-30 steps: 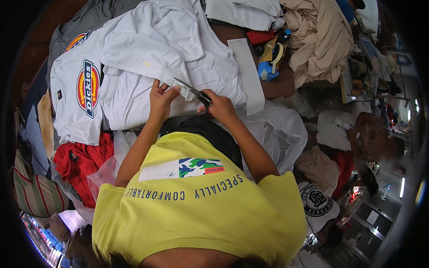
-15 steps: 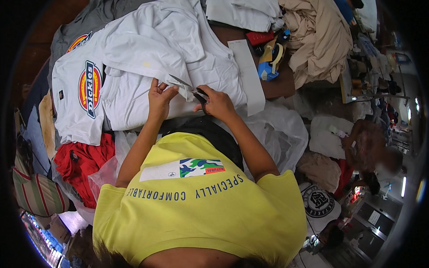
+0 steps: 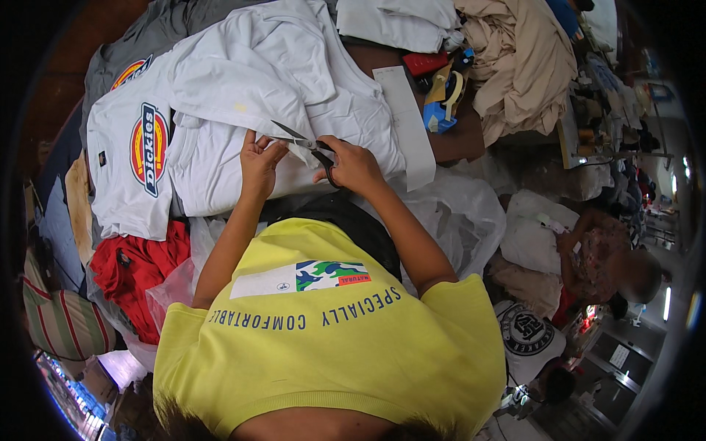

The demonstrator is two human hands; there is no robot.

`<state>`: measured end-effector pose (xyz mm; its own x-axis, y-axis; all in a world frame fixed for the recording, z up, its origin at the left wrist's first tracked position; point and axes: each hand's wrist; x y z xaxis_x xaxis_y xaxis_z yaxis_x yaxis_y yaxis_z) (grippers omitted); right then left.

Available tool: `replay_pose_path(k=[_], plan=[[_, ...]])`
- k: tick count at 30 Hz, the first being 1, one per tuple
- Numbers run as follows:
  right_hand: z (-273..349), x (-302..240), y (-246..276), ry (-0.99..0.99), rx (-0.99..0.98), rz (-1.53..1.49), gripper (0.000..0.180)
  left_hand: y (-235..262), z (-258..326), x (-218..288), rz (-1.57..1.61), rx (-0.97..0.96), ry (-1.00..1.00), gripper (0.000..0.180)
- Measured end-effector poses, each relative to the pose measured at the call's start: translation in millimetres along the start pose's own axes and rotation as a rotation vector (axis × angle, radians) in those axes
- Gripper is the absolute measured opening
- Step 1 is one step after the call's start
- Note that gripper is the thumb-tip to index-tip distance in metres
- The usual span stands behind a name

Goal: The person picks up, unfolds, and smooths out several white t-shirts one at a time on a work table, using shears to trim loose threads from the fabric before refolding and stacking them.

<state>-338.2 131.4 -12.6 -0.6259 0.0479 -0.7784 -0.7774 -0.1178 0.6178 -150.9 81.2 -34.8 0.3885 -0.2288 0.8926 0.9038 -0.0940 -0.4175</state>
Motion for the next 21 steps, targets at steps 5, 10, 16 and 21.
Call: replay_pose_path(k=[5,10,16,21], plan=[[3.7,22.3,-8.9,0.055,0.042,-0.080,0.061,1.4,-1.8,-1.8,-0.013,-0.019,0.017,0.060],[8.4,30.5,-11.4,0.045,0.069,-0.079,0.055,2.2,-2.7,-3.9,-0.021,-0.013,0.047,0.060],[8.9,77.5,28.8,-0.119,0.490,-0.070,0.052,19.6,-6.1,-7.0,0.105,0.082,0.233,0.046],[13.9,120.2,78.7,-0.352,0.473,0.188,0.048,55.8,-25.5,-15.1,0.267,0.213,0.238,0.031]])
Point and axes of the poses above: each hand's wrist, its own z-axis away from the middle knuckle, its own y-axis out of the back of the hand, x = y × z, and after that the axes turned 9 degrees about -z, right-handed
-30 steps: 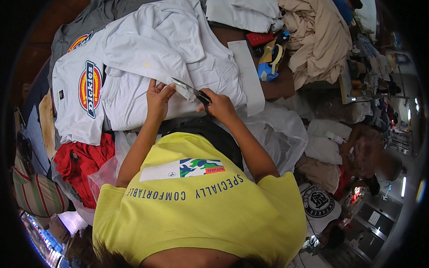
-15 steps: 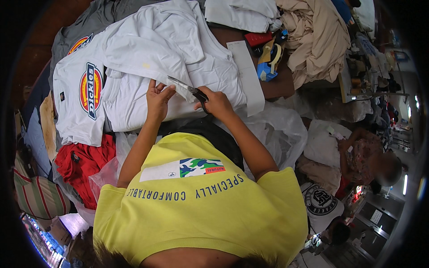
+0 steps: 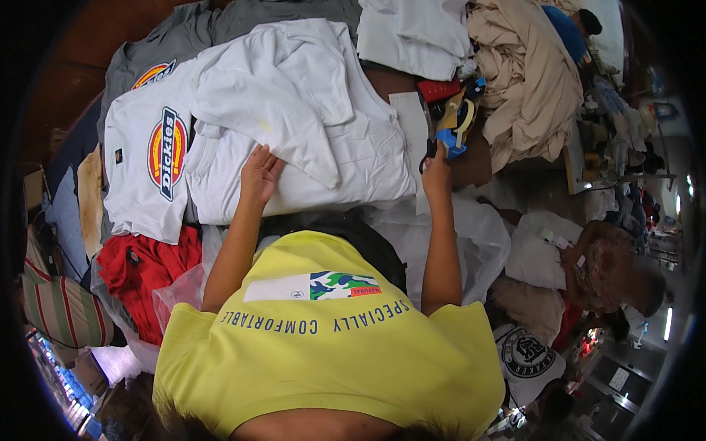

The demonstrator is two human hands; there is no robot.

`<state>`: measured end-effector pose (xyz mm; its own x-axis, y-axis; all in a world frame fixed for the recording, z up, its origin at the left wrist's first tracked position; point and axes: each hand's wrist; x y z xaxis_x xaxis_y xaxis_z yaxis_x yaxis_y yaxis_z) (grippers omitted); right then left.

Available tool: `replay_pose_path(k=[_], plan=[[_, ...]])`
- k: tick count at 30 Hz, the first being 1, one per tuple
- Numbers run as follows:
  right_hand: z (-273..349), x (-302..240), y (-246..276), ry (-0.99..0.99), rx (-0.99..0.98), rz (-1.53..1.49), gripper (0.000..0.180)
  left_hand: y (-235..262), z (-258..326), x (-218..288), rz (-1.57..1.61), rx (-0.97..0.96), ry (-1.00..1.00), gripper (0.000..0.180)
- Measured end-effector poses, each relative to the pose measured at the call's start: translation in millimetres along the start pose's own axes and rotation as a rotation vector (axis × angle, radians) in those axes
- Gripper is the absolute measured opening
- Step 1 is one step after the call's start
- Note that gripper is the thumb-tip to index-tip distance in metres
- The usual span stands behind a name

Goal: The person picks up, unfolds, and smooths out several white t-shirts one at a time on a work table, using shears to trim loose threads from the fabric before refolding and stacking them.

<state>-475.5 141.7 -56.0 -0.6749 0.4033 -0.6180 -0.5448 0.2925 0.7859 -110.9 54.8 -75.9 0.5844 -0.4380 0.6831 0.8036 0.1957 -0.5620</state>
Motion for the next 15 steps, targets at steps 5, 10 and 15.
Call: replay_pose_path(k=[5,10,15], plan=[[-12.0,-18.0,3.8,-0.135,-0.194,0.480,0.027,4.8,-28.4,28.4,0.016,0.152,-0.103,0.029],[-26.0,-56.5,10.7,0.091,-0.155,0.242,0.029,-44.0,-12.1,30.5,-0.220,-0.091,-0.289,0.035],[-45.9,-131.2,-9.9,0.509,0.056,-0.300,0.037,-76.3,59.4,28.8,-1.064,-0.983,-0.224,0.031]])
Point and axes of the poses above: each hand's wrist, its own z-axis away from the middle knuckle, its own y-axis out of the back of the hand, x = y × z, and after that the axes turned 9 degrees about -z, right-handed
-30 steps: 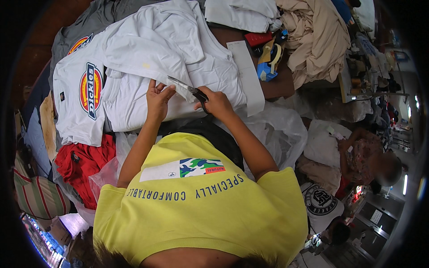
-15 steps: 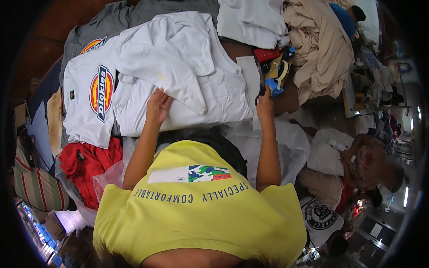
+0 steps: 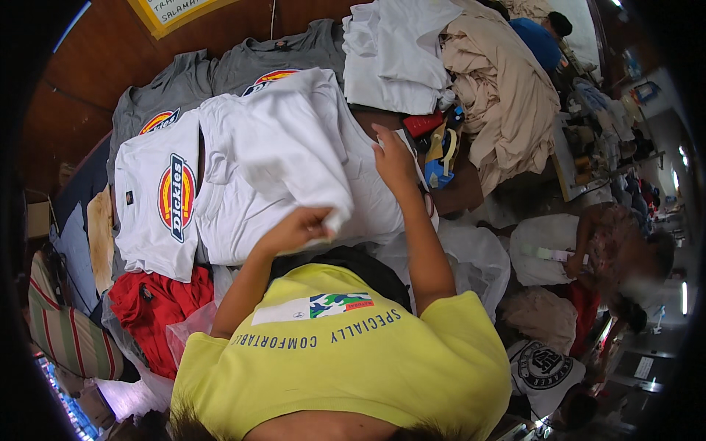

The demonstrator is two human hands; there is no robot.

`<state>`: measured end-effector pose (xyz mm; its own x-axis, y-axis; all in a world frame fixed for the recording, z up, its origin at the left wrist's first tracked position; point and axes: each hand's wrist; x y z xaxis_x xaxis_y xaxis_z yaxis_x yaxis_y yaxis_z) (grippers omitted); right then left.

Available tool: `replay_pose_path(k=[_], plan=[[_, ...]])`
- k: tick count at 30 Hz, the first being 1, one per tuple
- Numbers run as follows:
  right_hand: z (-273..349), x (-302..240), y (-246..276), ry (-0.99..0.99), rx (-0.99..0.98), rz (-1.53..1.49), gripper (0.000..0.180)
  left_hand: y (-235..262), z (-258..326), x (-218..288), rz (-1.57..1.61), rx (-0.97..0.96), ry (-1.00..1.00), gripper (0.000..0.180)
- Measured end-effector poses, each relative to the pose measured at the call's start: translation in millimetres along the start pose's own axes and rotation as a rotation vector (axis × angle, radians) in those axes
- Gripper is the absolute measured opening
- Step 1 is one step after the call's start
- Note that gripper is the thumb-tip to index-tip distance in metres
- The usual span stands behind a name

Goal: The person picks up, unfolds, and smooths out several white t-shirts one at a time on a work table, using shears to trim loose threads from the fabric before refolding and stacking them.

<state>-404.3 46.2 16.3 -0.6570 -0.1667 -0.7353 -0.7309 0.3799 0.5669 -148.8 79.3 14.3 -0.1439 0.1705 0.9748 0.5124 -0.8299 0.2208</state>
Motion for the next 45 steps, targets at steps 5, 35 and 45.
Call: replay_pose_path(k=[5,35,45], plan=[[-16.0,-21.2,-33.3,0.065,-0.004,-0.120,0.034,-9.5,27.8,-21.5,-0.381,0.036,-0.047,0.034],[-16.4,41.8,-64.1,-0.479,0.082,-0.977,0.031,28.5,57.3,-94.3,-0.547,1.173,0.282,0.065],[4.7,79.1,-12.7,-0.552,0.211,-1.186,0.038,17.4,60.0,-80.7,-0.571,1.158,0.279,0.061]])
Point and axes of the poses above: each hand's wrist, its own z-axis away from the middle knuckle, its own y-axis out of the back of the hand, x = y × z, and after that the axes turned 9 degrees about -z, right-handed
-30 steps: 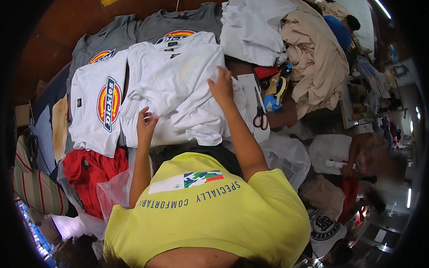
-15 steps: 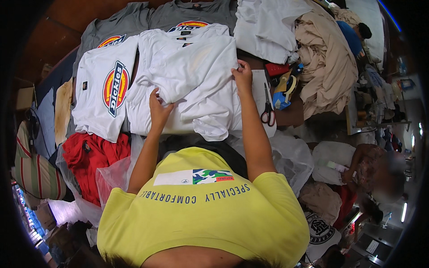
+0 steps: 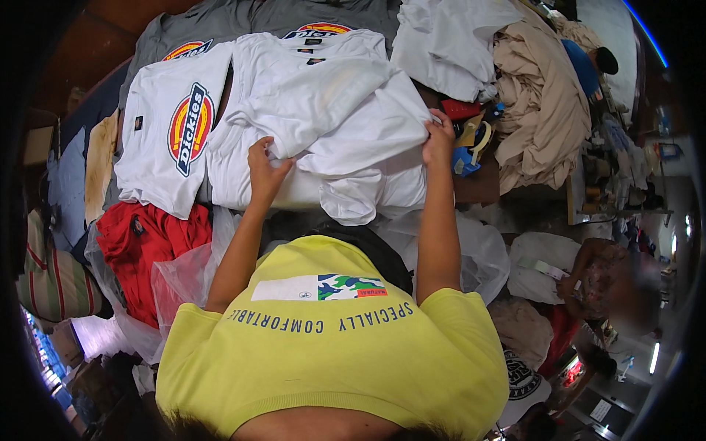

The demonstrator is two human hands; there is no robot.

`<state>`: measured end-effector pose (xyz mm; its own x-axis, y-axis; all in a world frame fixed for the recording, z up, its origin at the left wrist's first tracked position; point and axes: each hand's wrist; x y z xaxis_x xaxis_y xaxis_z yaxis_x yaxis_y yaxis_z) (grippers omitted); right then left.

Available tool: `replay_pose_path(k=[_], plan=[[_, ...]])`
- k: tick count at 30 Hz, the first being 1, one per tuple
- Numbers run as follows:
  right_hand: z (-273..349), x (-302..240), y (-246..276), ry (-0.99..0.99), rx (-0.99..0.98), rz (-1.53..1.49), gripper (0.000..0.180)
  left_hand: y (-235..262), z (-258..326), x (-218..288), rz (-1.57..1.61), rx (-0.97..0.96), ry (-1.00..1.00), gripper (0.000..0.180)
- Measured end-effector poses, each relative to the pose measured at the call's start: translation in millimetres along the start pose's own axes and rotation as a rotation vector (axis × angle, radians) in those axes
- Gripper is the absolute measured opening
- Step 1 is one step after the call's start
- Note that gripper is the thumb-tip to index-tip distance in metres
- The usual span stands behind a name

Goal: The person picks up, unfolds, and smooths out several white t-shirts one at a time on a work table, using shears to trim loose threads from the fabric before refolding and stacking them.

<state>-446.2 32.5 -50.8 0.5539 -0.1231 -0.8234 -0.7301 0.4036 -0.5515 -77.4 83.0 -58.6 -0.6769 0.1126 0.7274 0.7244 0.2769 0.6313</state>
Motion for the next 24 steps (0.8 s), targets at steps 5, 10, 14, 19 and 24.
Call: replay_pose_path(k=[5,10,14,19,24], plan=[[22.4,-15.9,13.2,-0.200,0.061,0.023,0.041,-5.5,-0.2,8.8,-0.231,0.089,-0.187,0.053],[43.4,-38.9,3.0,-0.193,-0.136,-0.075,0.045,12.1,-28.5,2.7,0.098,-0.172,0.108,0.037],[78.4,-71.3,33.5,-0.209,-0.135,0.201,0.042,95.6,-19.8,-38.7,0.522,-0.112,0.422,0.056],[117.4,-58.9,88.8,-0.673,-0.422,0.921,0.041,138.8,25.2,-69.2,0.095,-0.673,0.689,0.048],[120.9,-34.6,86.6,-0.542,-0.440,1.205,0.037,128.7,36.0,-65.9,-0.050,-0.706,0.651,0.033]])
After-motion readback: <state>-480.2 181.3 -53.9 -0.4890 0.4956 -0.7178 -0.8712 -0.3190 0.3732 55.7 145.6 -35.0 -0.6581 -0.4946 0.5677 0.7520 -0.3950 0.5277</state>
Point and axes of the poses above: each hand's wrist, its own z-axis away from the middle knuckle, its own y-axis out of the back of the hand, x = y × z, and after that the axes turned 9 degrees about -z, right-handed
